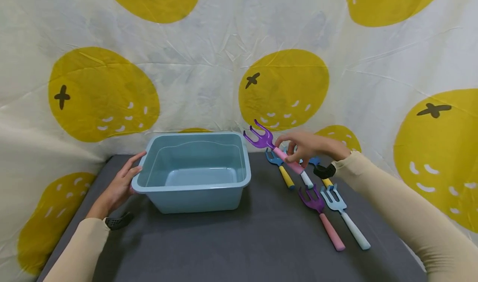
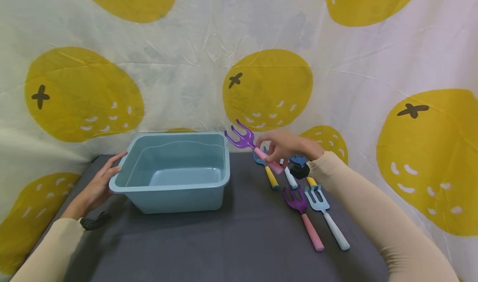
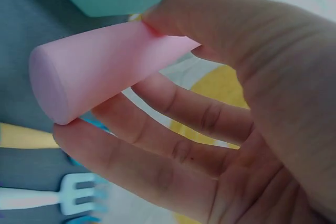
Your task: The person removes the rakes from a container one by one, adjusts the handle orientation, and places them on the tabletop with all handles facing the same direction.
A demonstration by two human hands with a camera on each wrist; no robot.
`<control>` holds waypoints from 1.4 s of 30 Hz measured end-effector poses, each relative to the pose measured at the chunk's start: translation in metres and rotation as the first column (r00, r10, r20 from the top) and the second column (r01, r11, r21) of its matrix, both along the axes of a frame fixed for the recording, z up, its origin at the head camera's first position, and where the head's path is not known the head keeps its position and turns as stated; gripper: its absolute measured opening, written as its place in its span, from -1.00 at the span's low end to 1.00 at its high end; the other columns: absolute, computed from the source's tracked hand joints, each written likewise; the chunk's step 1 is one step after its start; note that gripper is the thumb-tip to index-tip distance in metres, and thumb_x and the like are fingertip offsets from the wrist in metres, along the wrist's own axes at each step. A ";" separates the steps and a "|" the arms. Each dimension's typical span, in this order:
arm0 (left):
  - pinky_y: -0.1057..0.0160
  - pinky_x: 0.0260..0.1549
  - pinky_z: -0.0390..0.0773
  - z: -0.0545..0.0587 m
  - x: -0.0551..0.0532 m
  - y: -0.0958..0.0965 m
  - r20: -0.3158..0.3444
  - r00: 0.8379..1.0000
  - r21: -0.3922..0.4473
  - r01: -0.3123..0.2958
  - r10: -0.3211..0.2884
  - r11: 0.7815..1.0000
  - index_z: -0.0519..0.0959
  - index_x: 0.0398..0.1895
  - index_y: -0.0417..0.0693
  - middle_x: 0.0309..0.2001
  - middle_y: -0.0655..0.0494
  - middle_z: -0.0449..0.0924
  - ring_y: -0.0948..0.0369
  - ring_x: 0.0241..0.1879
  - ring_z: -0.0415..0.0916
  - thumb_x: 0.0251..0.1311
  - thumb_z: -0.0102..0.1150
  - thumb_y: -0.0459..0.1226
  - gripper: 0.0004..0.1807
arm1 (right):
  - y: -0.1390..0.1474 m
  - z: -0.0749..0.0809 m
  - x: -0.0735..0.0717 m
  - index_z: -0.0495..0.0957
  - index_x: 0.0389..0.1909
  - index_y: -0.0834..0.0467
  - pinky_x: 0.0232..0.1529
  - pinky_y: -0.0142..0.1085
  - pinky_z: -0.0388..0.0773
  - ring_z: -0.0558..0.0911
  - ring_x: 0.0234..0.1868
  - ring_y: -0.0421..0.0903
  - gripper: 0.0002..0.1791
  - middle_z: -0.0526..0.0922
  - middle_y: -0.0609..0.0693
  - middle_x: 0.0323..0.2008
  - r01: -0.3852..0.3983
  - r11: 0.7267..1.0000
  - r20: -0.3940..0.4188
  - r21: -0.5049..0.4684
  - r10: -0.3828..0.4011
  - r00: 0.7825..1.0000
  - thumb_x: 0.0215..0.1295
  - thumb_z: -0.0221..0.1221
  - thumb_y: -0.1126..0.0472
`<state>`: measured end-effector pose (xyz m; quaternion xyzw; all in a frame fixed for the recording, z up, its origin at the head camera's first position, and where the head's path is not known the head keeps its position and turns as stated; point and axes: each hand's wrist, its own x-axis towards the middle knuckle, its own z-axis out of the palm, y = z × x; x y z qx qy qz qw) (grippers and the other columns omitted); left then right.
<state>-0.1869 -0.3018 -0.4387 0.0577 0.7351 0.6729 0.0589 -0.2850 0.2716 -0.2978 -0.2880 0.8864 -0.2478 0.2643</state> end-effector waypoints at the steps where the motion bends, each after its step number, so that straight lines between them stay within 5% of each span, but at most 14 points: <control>1: 0.08 -0.26 0.70 0.000 0.000 0.000 0.002 1.000 -0.002 -0.002 0.002 1.000 0.01 0.64 0.43 0.37 0.02 0.07 0.23 -0.15 0.61 0.63 -0.14 -0.05 -0.39 | 0.005 -0.005 0.003 0.43 0.35 0.04 -0.40 -0.01 0.71 0.72 -0.48 0.09 -0.45 0.66 0.19 -0.22 0.006 1.000 0.007 -0.019 -0.006 1.000 0.38 0.31 0.25; 12: 0.11 -0.26 0.70 -0.006 0.001 0.000 0.003 1.000 -0.010 -0.003 0.003 1.000 0.00 0.65 0.44 0.34 0.04 0.12 0.25 -0.19 0.62 0.63 -0.14 -0.04 -0.39 | 0.053 -0.057 0.041 0.41 0.30 0.16 -0.47 -0.06 0.69 0.68 -0.52 0.28 -0.50 0.64 0.14 -0.39 0.094 0.990 0.060 -0.102 -0.088 0.994 0.38 0.28 0.29; 22: 0.09 -0.22 0.69 -0.004 -0.003 0.000 0.000 1.000 -0.003 0.002 -0.002 1.000 0.02 0.64 0.47 0.37 -0.01 0.11 0.21 -0.10 0.62 0.62 -0.12 -0.01 -0.38 | 0.078 -0.102 0.061 0.41 0.24 0.20 -0.45 0.03 0.69 0.70 -0.52 0.17 -0.52 0.64 0.15 -0.38 0.161 0.976 0.086 -0.145 -0.150 0.985 0.37 0.30 0.26; 28: 0.06 -0.23 0.69 -0.004 -0.003 0.000 -0.005 1.000 0.016 0.010 -0.010 1.000 0.02 0.64 0.44 0.28 0.06 0.19 0.22 -0.15 0.62 0.63 -0.13 -0.04 -0.39 | 0.088 -0.123 0.074 0.37 0.26 0.29 -0.46 0.02 0.69 0.72 -0.50 0.20 -0.47 0.59 0.22 -0.36 0.201 0.956 0.156 -0.214 -0.169 0.973 0.35 0.33 0.29; 33: 0.05 -0.24 0.70 -0.005 -0.001 0.000 -0.010 1.000 0.008 0.006 -0.006 1.000 0.01 0.64 0.46 0.39 -0.01 0.05 0.23 -0.09 0.62 0.63 -0.14 -0.04 -0.38 | 0.090 -0.138 0.084 0.36 0.26 0.30 -0.45 0.04 0.69 0.69 -0.49 0.25 -0.45 0.61 0.20 -0.37 0.234 0.943 0.202 -0.235 -0.188 0.961 0.34 0.34 0.29; 42: 0.05 -0.22 0.69 -0.003 -0.002 0.001 -0.019 1.000 -0.001 0.018 -0.018 1.000 0.00 0.64 0.48 0.39 0.00 0.05 0.24 -0.09 0.62 0.63 -0.16 -0.04 -0.39 | 0.093 -0.160 0.101 0.37 0.24 0.36 -0.53 -0.09 0.67 0.69 -0.56 0.22 -0.47 0.64 0.12 -0.43 0.214 0.939 0.192 -0.271 -0.165 0.967 0.31 0.31 0.34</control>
